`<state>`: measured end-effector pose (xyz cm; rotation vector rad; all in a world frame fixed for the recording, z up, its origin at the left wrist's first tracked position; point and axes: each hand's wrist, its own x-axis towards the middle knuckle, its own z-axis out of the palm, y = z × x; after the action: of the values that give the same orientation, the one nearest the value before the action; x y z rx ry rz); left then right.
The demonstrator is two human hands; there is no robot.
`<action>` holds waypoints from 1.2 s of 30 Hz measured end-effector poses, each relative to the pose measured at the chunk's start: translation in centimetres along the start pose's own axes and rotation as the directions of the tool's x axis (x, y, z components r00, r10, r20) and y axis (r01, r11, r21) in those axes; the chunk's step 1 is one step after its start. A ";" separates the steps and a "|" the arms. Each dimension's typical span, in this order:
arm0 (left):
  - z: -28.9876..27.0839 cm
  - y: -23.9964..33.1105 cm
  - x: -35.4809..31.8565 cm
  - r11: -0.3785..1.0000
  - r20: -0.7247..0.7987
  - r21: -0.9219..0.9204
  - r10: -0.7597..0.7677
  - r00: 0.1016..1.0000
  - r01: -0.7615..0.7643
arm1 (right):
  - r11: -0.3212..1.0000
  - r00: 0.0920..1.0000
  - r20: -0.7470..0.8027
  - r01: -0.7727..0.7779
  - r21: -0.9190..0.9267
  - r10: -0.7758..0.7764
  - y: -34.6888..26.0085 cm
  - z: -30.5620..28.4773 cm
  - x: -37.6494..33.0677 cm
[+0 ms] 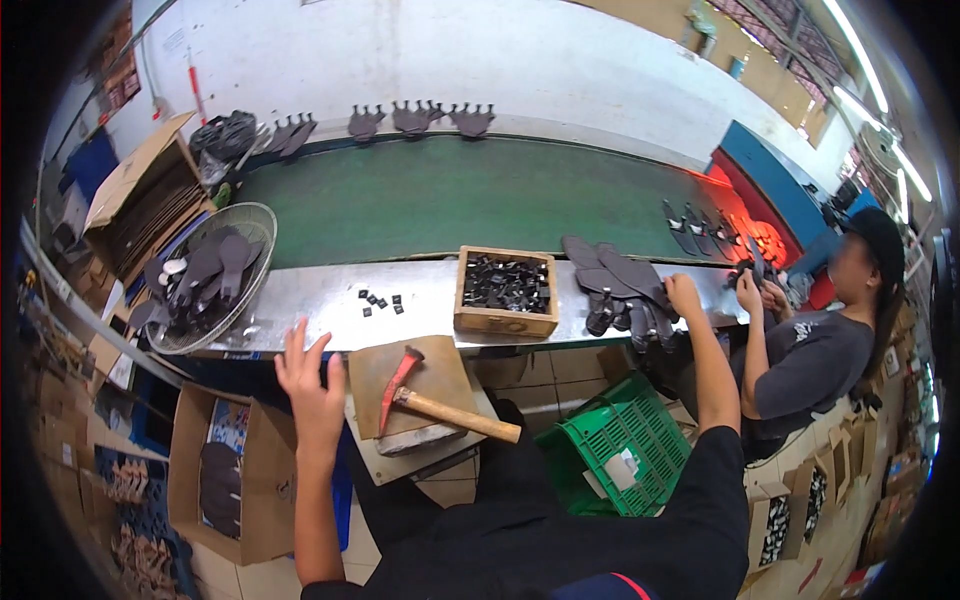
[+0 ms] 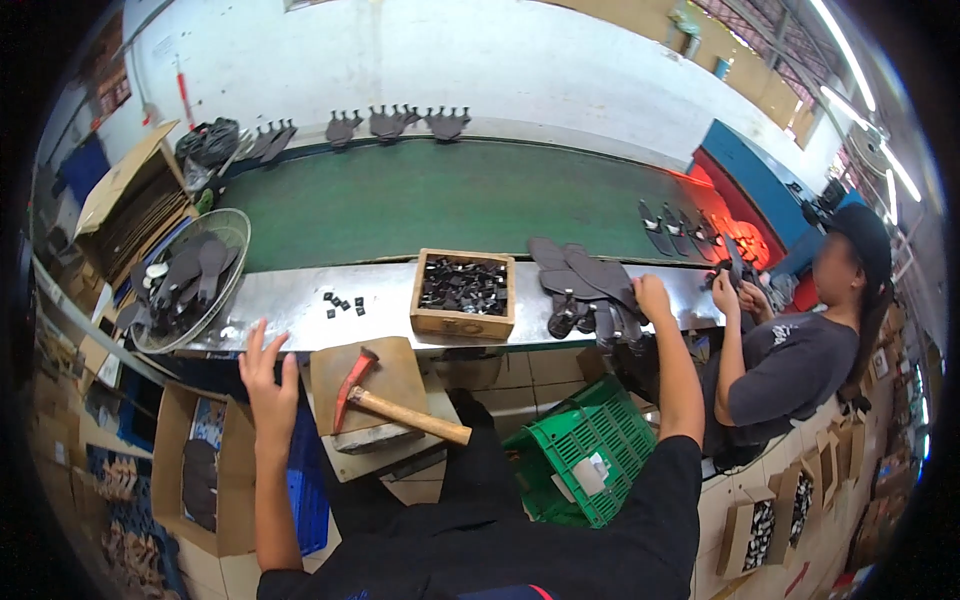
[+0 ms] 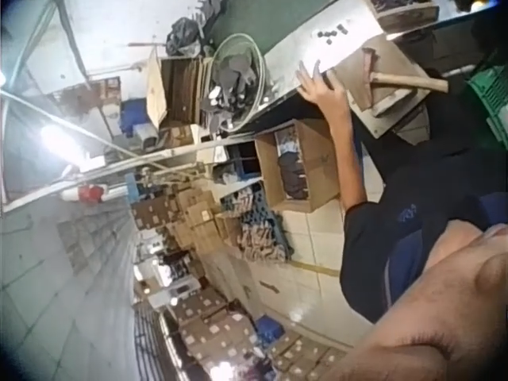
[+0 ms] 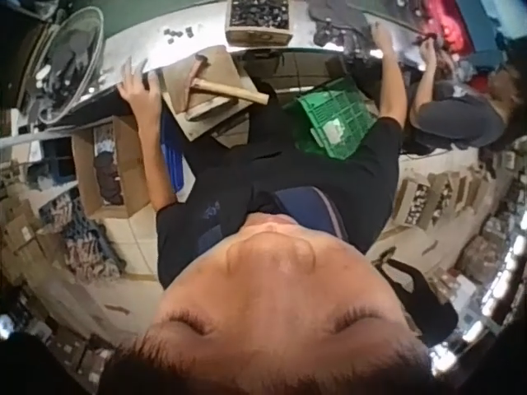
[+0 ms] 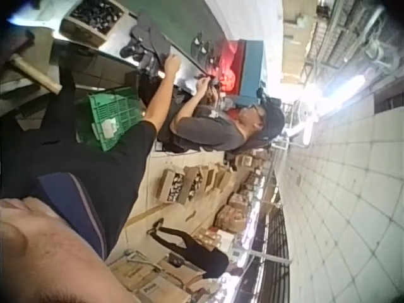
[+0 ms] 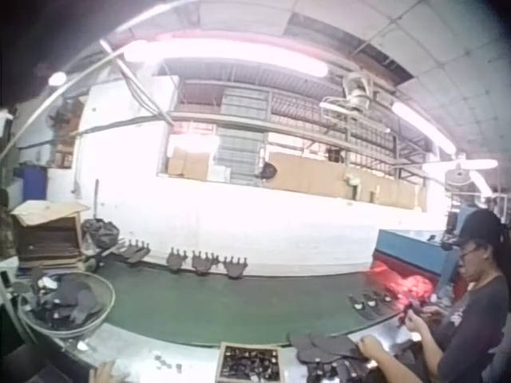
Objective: Attaching small plastic components to shoe soles using a hammer.
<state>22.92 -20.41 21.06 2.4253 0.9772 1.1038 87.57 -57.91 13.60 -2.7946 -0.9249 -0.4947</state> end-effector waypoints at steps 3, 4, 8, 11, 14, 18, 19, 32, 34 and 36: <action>1.1 1.1 0.3 0.999 0.018 0.027 0.027 0.999 -0.028 | 0.961 0.963 -0.256 0.012 -0.277 -0.086 -2.3 -2.5 -0.4; 1.4 1.7 0.6 0.998 0.021 0.036 0.052 0.998 -0.053 | 0.955 0.949 -0.302 -0.002 -0.297 -0.092 -2.6 -4.1 -0.1; 0.9 2.7 0.8 0.995 0.009 0.065 0.078 0.997 -0.078 | 0.964 0.740 -0.634 0.074 -0.256 -0.225 -6.4 -11.0 3.0; 0.3 3.2 0.9 0.992 -0.008 0.073 0.105 0.994 -0.104 | 0.971 0.661 -0.713 0.113 -0.212 -0.233 -9.4 -16.9 5.8; 0.3 4.2 1.8 0.983 -0.043 0.068 0.173 0.984 -0.170 | 0.934 0.523 -0.775 0.158 -0.322 -0.356 -11.7 -21.4 7.4; -0.7 7.5 3.5 0.939 -0.041 -0.236 0.249 0.968 -0.252 | 0.781 0.436 -0.759 0.606 -0.150 -0.484 -27.8 -27.0 1.6; -1.0 9.0 3.7 0.894 -0.048 -0.356 0.273 0.961 -0.272 | 0.719 0.457 -0.729 0.691 -0.071 -0.511 -31.9 -27.8 -1.2; -4.3 6.9 -6.6 0.316 0.282 -0.861 -0.357 0.890 0.399 | 0.789 0.821 0.221 0.376 0.487 -0.527 -43.7 -14.2 -25.9; -2.6 6.2 -6.7 0.475 0.258 -0.773 -0.371 0.892 0.421 | 0.793 0.800 0.307 0.309 0.525 -0.515 -40.6 -13.3 -26.7; -0.3 6.8 -6.2 0.493 0.239 -0.773 -0.355 0.904 0.398 | 0.753 0.850 0.168 0.329 0.570 -0.499 -36.6 -12.5 -27.6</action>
<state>22.86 -29.63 21.37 1.3786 0.6944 1.0029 41.42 -47.08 17.02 -2.1822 -1.5094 0.1642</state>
